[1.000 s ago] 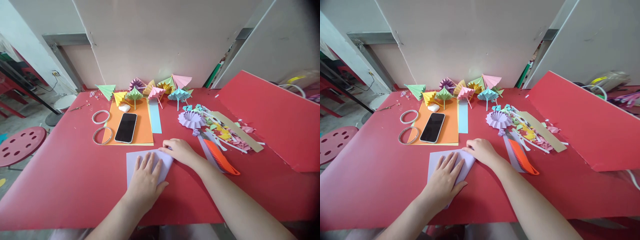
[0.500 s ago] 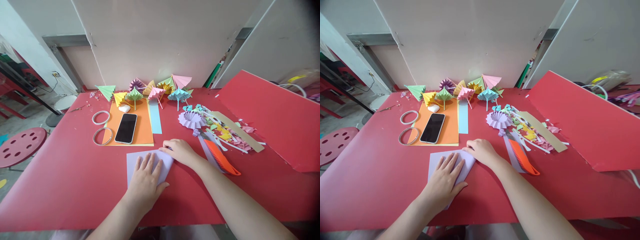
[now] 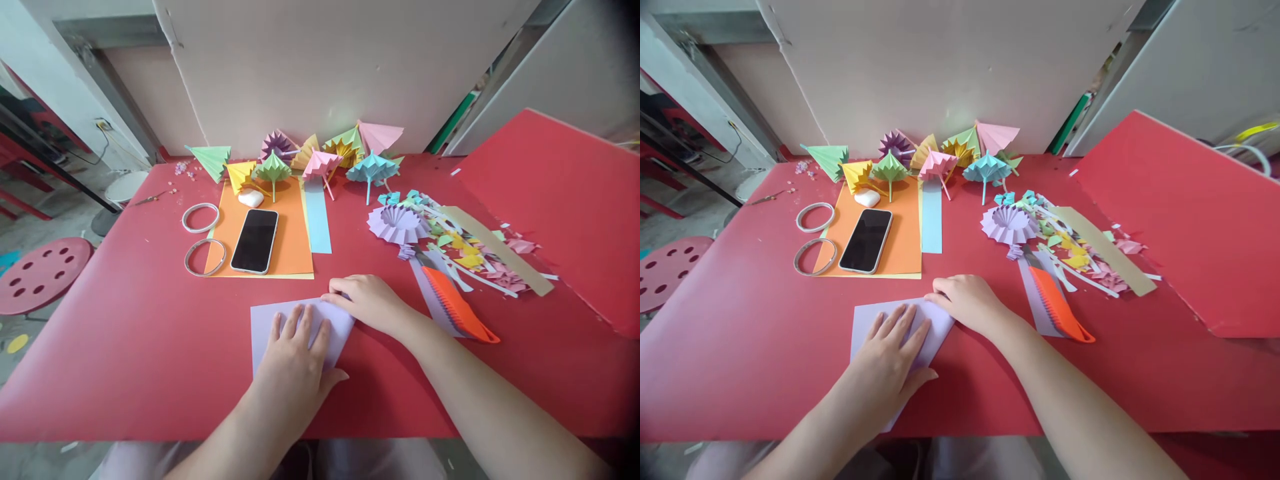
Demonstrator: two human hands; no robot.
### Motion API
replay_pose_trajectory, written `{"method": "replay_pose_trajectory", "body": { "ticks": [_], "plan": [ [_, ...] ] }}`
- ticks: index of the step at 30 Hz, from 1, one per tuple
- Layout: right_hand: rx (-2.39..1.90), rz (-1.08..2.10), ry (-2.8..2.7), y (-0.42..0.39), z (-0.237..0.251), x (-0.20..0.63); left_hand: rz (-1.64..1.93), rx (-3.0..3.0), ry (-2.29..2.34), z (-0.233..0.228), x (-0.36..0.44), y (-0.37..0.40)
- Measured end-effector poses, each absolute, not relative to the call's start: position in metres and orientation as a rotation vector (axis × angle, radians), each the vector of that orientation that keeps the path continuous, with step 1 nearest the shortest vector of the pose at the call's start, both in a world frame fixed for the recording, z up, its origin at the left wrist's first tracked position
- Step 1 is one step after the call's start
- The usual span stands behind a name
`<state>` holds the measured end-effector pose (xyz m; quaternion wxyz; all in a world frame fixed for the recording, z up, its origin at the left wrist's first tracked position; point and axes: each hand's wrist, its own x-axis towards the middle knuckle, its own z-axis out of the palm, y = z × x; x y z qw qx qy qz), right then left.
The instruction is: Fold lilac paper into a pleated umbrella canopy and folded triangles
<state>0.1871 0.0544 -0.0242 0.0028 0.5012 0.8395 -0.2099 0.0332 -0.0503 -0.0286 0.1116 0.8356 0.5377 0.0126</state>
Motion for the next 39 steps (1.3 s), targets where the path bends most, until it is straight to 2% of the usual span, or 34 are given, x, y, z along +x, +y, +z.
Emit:
{"method": "replay_pose_trajectory", "body": {
  "ticks": [11,29,39],
  "plan": [
    [1.510,-0.455,2.790,0.053,-0.038,0.192,-0.023,2.498,1.558,-0.028,0.033,-0.049],
    [1.482,-0.459,2.837,0.055,-0.041,0.191,0.141,2.576,1.645,-0.031,0.039,-0.056],
    [1.554,-0.312,2.801,0.051,-0.043,0.185,0.150,2.616,1.667,-0.033,0.040,-0.054]
  ]
}}
